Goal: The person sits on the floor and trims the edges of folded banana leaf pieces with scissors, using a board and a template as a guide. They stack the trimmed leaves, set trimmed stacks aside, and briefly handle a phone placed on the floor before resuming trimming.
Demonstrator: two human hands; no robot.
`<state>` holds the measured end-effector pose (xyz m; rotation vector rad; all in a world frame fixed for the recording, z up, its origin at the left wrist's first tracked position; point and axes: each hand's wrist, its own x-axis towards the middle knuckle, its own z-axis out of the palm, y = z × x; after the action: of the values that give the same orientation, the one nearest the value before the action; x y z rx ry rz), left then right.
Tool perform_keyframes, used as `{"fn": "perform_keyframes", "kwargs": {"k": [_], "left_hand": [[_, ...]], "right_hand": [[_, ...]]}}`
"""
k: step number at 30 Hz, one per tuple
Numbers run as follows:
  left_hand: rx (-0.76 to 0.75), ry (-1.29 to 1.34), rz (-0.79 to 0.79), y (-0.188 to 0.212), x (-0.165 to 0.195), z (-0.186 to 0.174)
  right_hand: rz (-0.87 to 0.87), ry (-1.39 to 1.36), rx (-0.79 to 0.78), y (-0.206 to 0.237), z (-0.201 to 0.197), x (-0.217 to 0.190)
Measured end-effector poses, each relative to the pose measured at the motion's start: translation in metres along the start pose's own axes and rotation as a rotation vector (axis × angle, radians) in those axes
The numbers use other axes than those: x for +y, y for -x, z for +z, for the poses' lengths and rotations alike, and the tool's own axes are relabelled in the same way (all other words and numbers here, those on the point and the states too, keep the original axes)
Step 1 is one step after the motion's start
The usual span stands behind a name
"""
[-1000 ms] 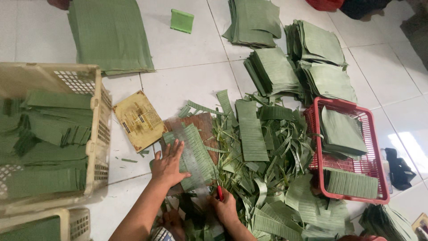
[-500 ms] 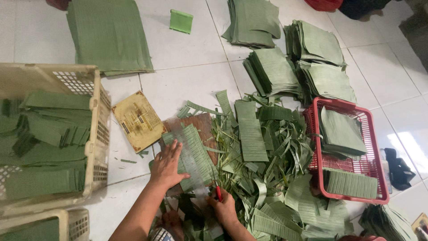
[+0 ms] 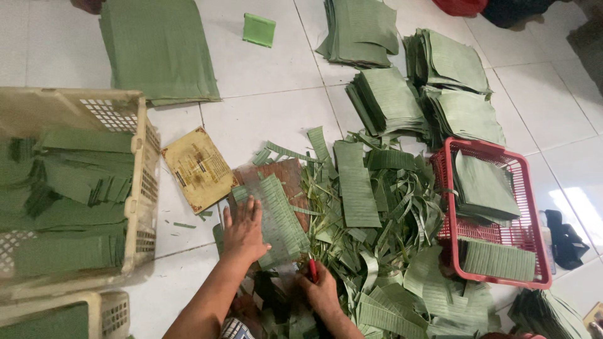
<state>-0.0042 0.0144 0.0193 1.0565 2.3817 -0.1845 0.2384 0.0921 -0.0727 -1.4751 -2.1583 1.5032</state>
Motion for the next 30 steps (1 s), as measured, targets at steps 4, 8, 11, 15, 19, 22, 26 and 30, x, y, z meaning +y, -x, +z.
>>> {"fn": "perform_keyframes", "kwargs": {"k": [4, 8, 11, 15, 19, 22, 26, 30], "left_hand": [[0.016, 0.0, -0.003, 0.001, 0.002, 0.003], [0.003, 0.062, 0.01, 0.001, -0.002, 0.006], [-0.032, 0.065, 0.011, 0.001, -0.003, 0.005], [-0.067, 0.081, 0.011, 0.002, -0.005, -0.001], [-0.072, 0.095, 0.016, 0.007, -0.007, -0.005], [-0.051, 0.092, 0.019, 0.009, -0.007, -0.005], [-0.023, 0.112, 0.021, 0.007, -0.005, 0.0], [0.0, 0.154, 0.028, 0.004, -0.005, 0.006]], "right_hand": [[-0.149, -0.103, 0.222, -0.017, -0.039, -0.005], [-0.315, -0.099, 0.42, -0.039, -0.095, -0.029], [-0.191, -0.519, 0.309, -0.043, -0.113, -0.048], [-0.046, -0.256, 0.168, -0.029, -0.095, -0.059], [-0.077, 0.063, -0.019, -0.009, -0.05, -0.045], [-0.097, 0.114, -0.058, 0.0, -0.021, -0.028], [-0.207, 0.091, 0.058, -0.003, -0.012, -0.024], [-0.187, 0.182, 0.083, -0.038, -0.023, -0.067]]}}
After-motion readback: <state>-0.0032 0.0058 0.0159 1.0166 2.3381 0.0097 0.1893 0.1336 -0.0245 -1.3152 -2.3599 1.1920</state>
